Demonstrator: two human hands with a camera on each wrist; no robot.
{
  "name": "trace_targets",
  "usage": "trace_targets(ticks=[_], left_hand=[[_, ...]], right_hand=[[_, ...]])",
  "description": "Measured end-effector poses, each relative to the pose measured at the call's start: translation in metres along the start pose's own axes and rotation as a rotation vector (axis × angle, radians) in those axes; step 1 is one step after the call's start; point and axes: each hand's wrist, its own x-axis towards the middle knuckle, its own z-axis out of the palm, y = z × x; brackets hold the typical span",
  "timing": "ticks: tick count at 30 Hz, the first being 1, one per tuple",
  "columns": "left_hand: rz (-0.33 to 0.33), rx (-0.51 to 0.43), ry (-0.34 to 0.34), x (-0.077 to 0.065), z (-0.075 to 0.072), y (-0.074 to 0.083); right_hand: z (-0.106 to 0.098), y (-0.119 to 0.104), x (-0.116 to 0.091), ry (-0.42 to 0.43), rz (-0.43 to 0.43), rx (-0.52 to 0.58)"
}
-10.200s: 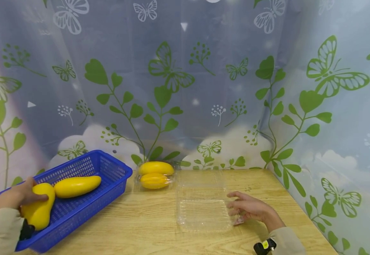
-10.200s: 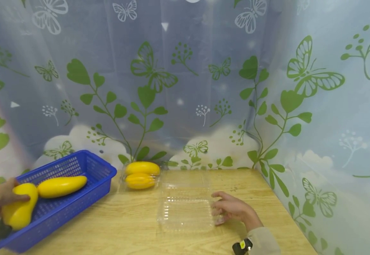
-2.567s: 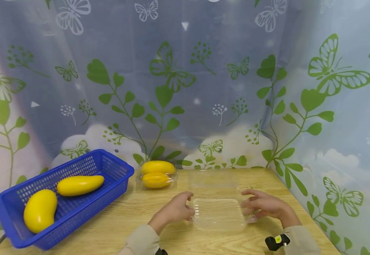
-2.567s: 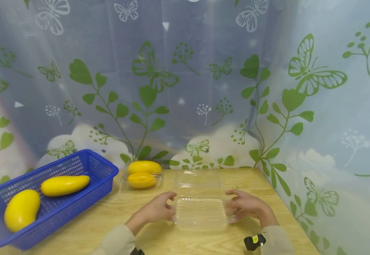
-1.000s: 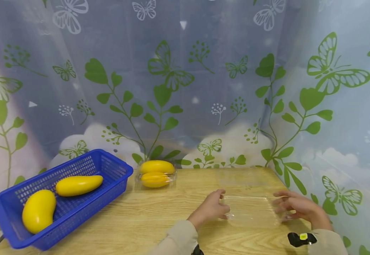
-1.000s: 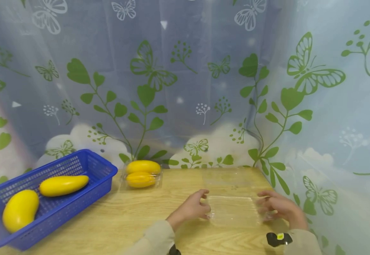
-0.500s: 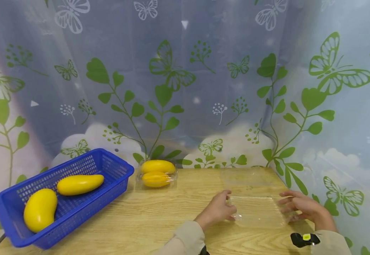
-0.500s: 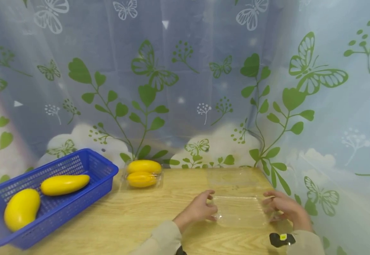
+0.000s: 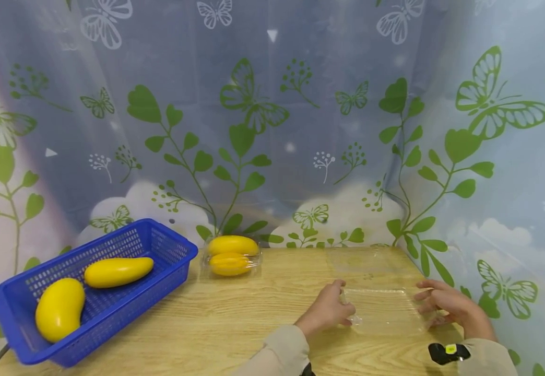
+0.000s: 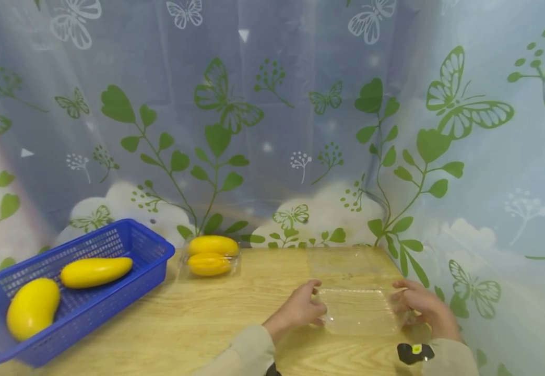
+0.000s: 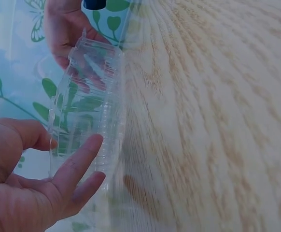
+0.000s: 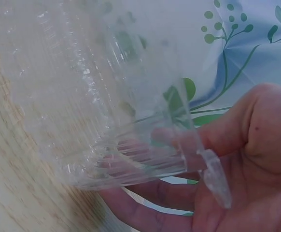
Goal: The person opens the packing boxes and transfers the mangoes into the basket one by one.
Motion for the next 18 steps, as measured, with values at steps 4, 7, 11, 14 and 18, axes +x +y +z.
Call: trace_targets(ticks=[4, 7, 11, 14, 18], left_hand=[[0.011, 0.028, 0.006, 0.0015, 0.0022, 0.0000], [0.012, 0.025, 0.005, 0.0021, 0.0025, -0.0004], [0.008, 0.005, 0.005, 0.0020, 0.0023, -0.0011], [0.006, -0.001, 0.006, 0.0016, 0.0019, -0.0004], [0.005, 0.001, 0.009, 0.0013, 0.0015, 0.0012]], right_hand=[[-0.0003, 0.0000, 0.0013, 0.008, 0.017, -0.006], [0.0003, -0.0002, 0.0014, 0.015, 0.022, -0.010], [0.0009, -0.0011, 0.0012, 0.016, 0.030, -0.011], [0.0008, -0.0020, 0.0007, 0.012, 0.027, -0.018], [0.0005, -0.0023, 0.0009, 0.010, 0.032, -0.025]])
